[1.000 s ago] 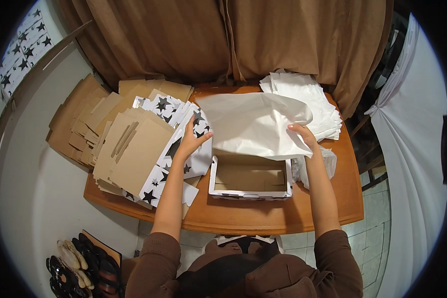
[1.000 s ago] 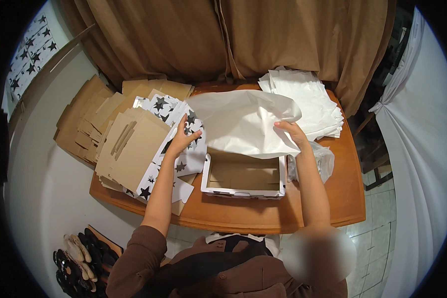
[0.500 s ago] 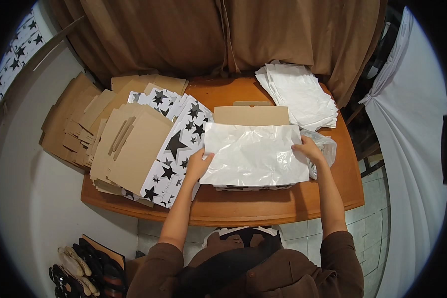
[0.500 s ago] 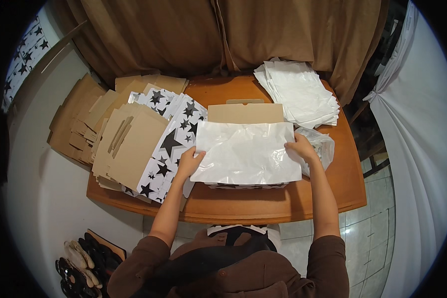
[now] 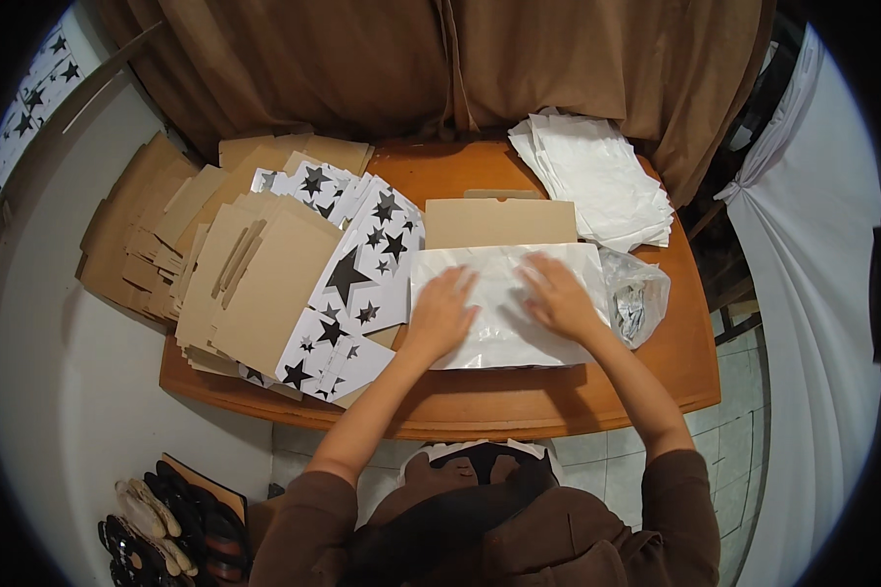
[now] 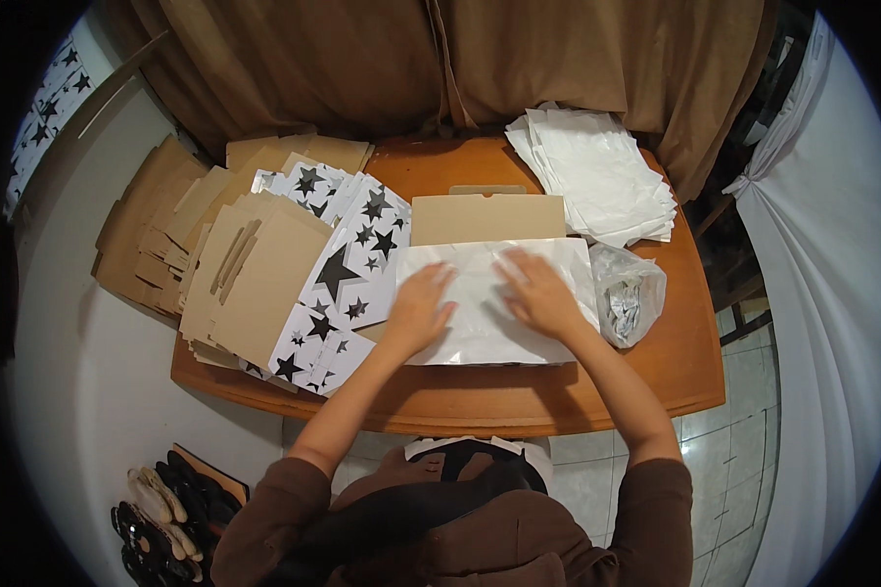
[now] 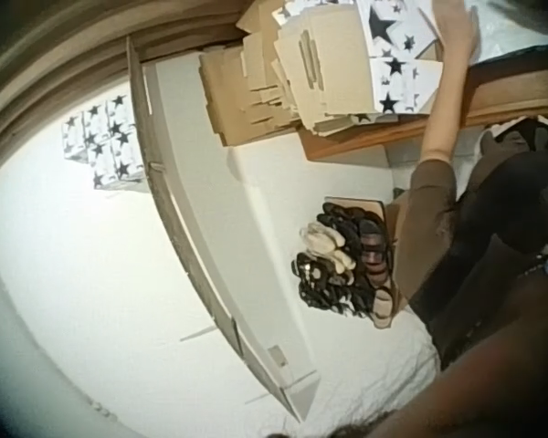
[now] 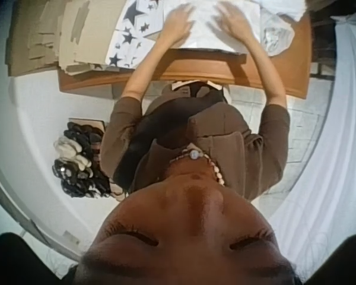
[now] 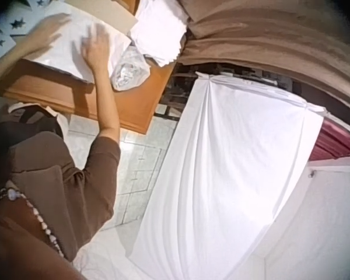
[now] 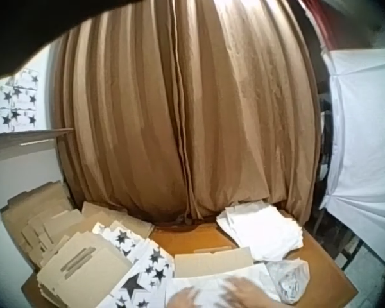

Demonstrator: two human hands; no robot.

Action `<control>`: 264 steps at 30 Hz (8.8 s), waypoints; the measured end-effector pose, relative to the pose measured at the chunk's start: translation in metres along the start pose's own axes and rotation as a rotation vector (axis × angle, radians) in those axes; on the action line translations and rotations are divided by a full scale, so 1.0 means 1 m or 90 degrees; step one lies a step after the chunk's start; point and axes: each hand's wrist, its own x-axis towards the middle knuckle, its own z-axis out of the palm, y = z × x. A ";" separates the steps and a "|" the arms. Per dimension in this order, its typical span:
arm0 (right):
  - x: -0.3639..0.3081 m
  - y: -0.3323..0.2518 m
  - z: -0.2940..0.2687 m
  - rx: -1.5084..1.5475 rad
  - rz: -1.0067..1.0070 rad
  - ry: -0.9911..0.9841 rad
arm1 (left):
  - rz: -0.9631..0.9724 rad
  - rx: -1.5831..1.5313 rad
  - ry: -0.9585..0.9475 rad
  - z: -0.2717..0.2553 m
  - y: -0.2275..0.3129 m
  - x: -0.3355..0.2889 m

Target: The recorder is shown folding cardboard shoe box blanks into completed boxes and stacking them.

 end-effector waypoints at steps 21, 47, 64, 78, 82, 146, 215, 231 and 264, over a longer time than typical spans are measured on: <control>-0.021 0.027 0.086 -0.031 -0.164 -0.480 | 0.251 0.276 -0.368 0.079 -0.044 -0.006; -0.025 0.014 0.084 -0.314 0.207 -0.775 | 0.022 0.424 -0.755 0.104 -0.030 0.001; -0.019 0.016 0.090 -0.544 0.164 -0.726 | 0.148 0.612 -0.758 0.068 -0.016 0.019; -0.034 0.024 0.097 -0.150 0.004 -0.564 | 0.161 0.268 -0.483 0.108 -0.046 -0.015; -0.032 0.024 0.084 -0.312 0.056 -0.721 | 0.133 0.430 -0.595 0.097 -0.041 -0.013; 0.009 -0.012 0.068 0.701 0.381 -0.178 | -0.313 0.062 0.106 0.044 0.065 -0.003; -0.016 -0.004 0.004 -0.075 -0.012 -0.077 | 0.157 0.030 0.031 0.002 -0.068 0.007; -0.036 -0.047 0.059 -0.253 0.033 0.102 | 0.143 0.044 0.006 0.007 -0.069 0.003; -0.019 -0.019 0.020 -0.113 0.108 0.085 | 0.150 0.048 0.022 0.010 -0.068 0.000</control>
